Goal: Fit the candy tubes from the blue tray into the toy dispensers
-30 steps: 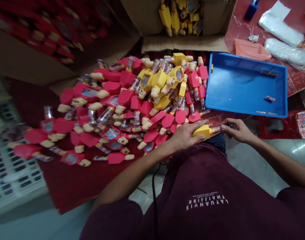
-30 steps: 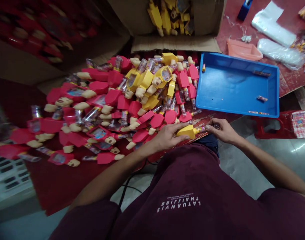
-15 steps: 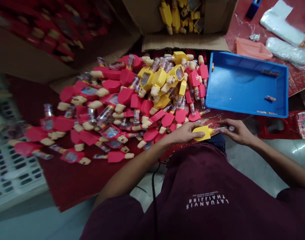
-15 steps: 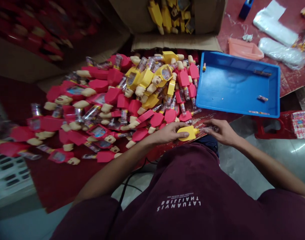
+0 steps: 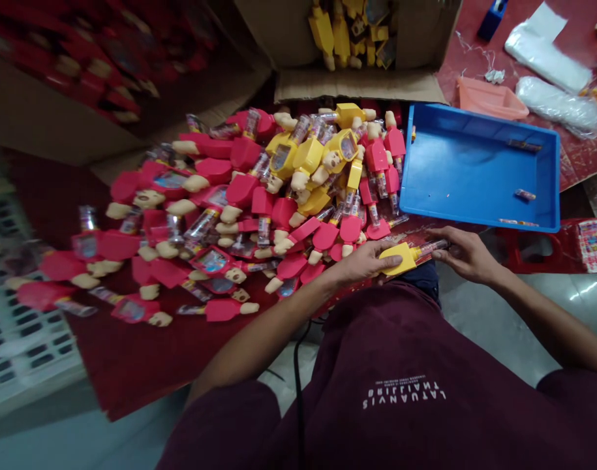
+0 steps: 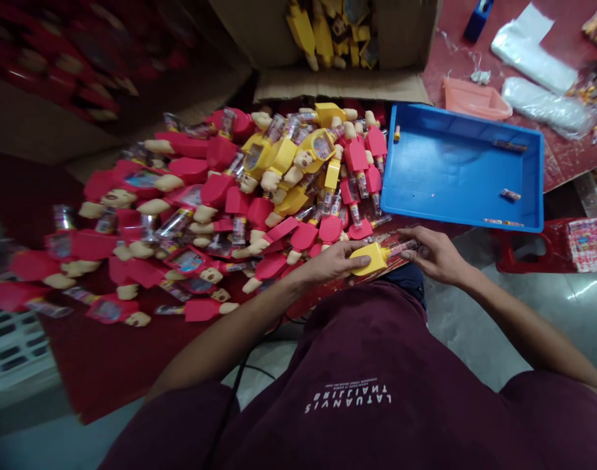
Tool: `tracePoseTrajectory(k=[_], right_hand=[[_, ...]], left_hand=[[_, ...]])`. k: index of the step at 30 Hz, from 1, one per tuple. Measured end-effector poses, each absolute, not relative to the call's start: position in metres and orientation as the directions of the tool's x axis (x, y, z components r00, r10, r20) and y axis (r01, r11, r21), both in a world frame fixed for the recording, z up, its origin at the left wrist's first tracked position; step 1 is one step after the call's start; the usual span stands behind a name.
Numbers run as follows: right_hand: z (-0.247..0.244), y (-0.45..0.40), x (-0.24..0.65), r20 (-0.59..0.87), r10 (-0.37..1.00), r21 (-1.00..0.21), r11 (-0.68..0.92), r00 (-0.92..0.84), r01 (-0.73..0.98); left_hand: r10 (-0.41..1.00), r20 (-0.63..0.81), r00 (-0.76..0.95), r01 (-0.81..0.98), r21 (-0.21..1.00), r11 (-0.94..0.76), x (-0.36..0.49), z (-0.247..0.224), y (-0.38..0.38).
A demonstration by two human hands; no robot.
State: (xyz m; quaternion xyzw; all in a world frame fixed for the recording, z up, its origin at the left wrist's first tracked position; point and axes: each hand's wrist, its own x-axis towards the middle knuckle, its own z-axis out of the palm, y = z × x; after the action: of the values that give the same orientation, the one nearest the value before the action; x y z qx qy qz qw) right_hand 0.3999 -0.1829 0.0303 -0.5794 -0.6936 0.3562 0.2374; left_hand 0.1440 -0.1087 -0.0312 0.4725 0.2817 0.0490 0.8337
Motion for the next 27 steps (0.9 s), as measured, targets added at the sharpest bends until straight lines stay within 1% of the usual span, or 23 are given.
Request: tracePoseTrajectory(k=[2,3,4,7,12,15,17,18,19,21,22,23,24,25,27], right_hand=[[0.03,-0.182,0.401,-0.044,0.975,-0.773,0.104,-0.217,0.626],[0.03,-0.182,0.402,-0.044,0.976,-0.782,0.1,-0.214,0.616],[0.028,-0.182,0.403,-0.049,0.977,-0.791,0.09,-0.209,0.606],[0.024,-0.182,0.405,-0.066,0.975,-0.815,0.07,-0.212,0.575],[0.018,-0.183,0.4,-0.142,0.975,-0.852,-0.031,-0.173,0.523],[0.013,-0.183,0.397,-0.15,0.98,-0.86,-0.065,-0.128,0.506],[0.008,-0.181,0.405,-0.119,0.993,-0.852,-0.091,-0.02,0.516],[0.005,-0.181,0.413,-0.101,0.993,-0.845,-0.116,0.058,0.522],[0.001,-0.181,0.423,-0.082,0.986,-0.841,-0.145,0.142,0.522],[-0.008,-0.181,0.448,-0.056,0.954,-0.833,-0.208,0.296,0.513],[-0.013,-0.18,0.463,-0.056,0.931,-0.821,-0.248,0.36,0.514],[-0.019,-0.179,0.478,-0.059,0.907,-0.804,-0.291,0.417,0.519],[-0.025,-0.177,0.495,-0.065,0.88,-0.781,-0.339,0.471,0.524],[-0.031,-0.175,0.511,-0.07,0.85,-0.753,-0.389,0.523,0.531],[-0.041,-0.168,0.544,-0.064,0.79,-0.682,-0.481,0.61,0.551]], left_hand=[[0.221,-0.432,0.875,0.221,0.76,0.611,0.143,-0.027,-0.106],[0.206,-0.425,0.881,0.225,0.761,0.608,0.143,-0.025,-0.105],[0.226,-0.421,0.878,0.222,0.779,0.586,0.143,-0.024,-0.106],[0.352,-0.411,0.841,0.222,0.855,0.468,0.144,-0.025,-0.109],[0.472,-0.403,0.784,0.268,0.906,0.329,0.146,-0.034,-0.114],[0.572,-0.373,0.731,0.334,0.926,0.177,0.147,-0.034,-0.109],[0.64,-0.316,0.701,0.395,0.919,0.021,0.147,-0.025,-0.096],[0.685,-0.269,0.677,0.439,0.895,-0.083,0.147,-0.017,-0.087],[0.74,-0.203,0.641,0.497,0.845,-0.198,0.147,-0.007,-0.075],[0.851,-0.029,0.525,0.648,0.661,-0.378,0.149,0.017,-0.044],[0.883,0.054,0.467,0.721,0.555,-0.415,0.151,0.027,-0.027],[0.899,0.105,0.424,0.78,0.462,-0.422,0.153,0.036,-0.007],[0.912,0.122,0.391,0.826,0.391,-0.406,0.156,0.041,0.013],[0.926,0.108,0.361,0.86,0.344,-0.376,0.159,0.043,0.034],[0.948,0.038,0.315,0.899,0.307,-0.312,0.167,0.039,0.072]])
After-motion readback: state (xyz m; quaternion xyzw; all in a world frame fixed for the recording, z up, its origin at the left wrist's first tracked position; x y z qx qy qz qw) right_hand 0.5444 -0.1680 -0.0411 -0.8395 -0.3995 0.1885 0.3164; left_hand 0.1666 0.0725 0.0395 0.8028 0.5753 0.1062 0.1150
